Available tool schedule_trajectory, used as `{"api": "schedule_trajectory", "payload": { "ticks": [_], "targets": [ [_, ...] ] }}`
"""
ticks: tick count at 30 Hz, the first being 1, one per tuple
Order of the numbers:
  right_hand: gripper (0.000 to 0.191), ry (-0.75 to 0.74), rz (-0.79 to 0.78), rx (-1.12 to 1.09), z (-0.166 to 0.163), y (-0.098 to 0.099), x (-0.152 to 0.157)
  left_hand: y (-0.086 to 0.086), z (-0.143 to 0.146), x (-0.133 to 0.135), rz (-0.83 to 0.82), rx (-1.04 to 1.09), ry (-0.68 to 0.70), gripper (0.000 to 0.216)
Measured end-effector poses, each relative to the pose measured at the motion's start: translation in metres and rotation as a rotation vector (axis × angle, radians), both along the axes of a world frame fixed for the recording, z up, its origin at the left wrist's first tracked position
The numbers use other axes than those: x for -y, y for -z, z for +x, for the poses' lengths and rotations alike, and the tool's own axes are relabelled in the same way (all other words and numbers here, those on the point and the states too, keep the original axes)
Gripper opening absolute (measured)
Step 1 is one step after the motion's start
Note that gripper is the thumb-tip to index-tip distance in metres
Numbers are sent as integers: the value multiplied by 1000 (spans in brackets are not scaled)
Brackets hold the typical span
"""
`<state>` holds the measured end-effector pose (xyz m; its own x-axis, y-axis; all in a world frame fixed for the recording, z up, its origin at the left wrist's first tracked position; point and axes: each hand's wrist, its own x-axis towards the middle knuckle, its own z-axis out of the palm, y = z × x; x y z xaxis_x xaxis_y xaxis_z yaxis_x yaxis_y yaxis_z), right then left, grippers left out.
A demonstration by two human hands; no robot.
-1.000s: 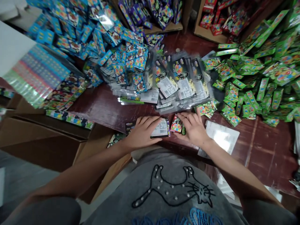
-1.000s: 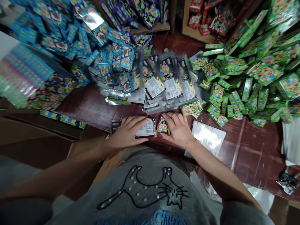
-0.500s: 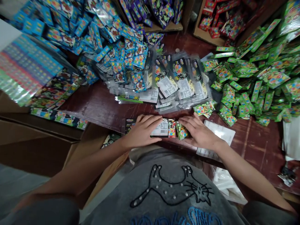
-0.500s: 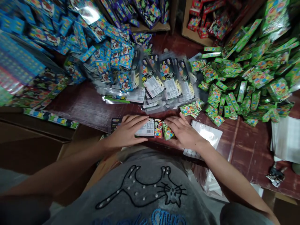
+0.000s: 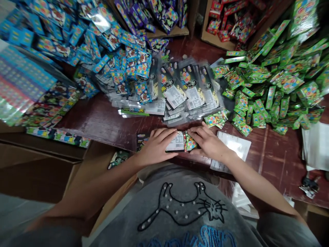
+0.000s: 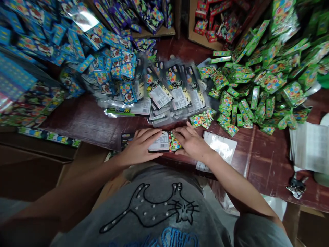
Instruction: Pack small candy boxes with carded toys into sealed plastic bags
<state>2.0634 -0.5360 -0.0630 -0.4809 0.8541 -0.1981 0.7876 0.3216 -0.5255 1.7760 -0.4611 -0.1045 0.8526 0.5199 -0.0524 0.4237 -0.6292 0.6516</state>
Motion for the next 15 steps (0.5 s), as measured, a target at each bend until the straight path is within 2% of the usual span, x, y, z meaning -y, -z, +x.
{"api": "schedule_trajectory", "payload": {
  "ticks": [3, 6, 11, 15],
  "targets": [
    [83, -55, -15, -32, 2, 4, -3, 1, 7, 1, 18, 11, 21, 84],
    [86, -44, -13, -42, 3, 6, -4, 2, 14, 0, 49, 28, 26, 83],
    [86, 84, -12, -85, 14, -6, -2, -5, 22, -1, 101, 39, -44, 84],
    [82, 225, 118, -65, 23, -21, -5, -18, 26, 1, 105, 48, -124, 83]
  ]
}}
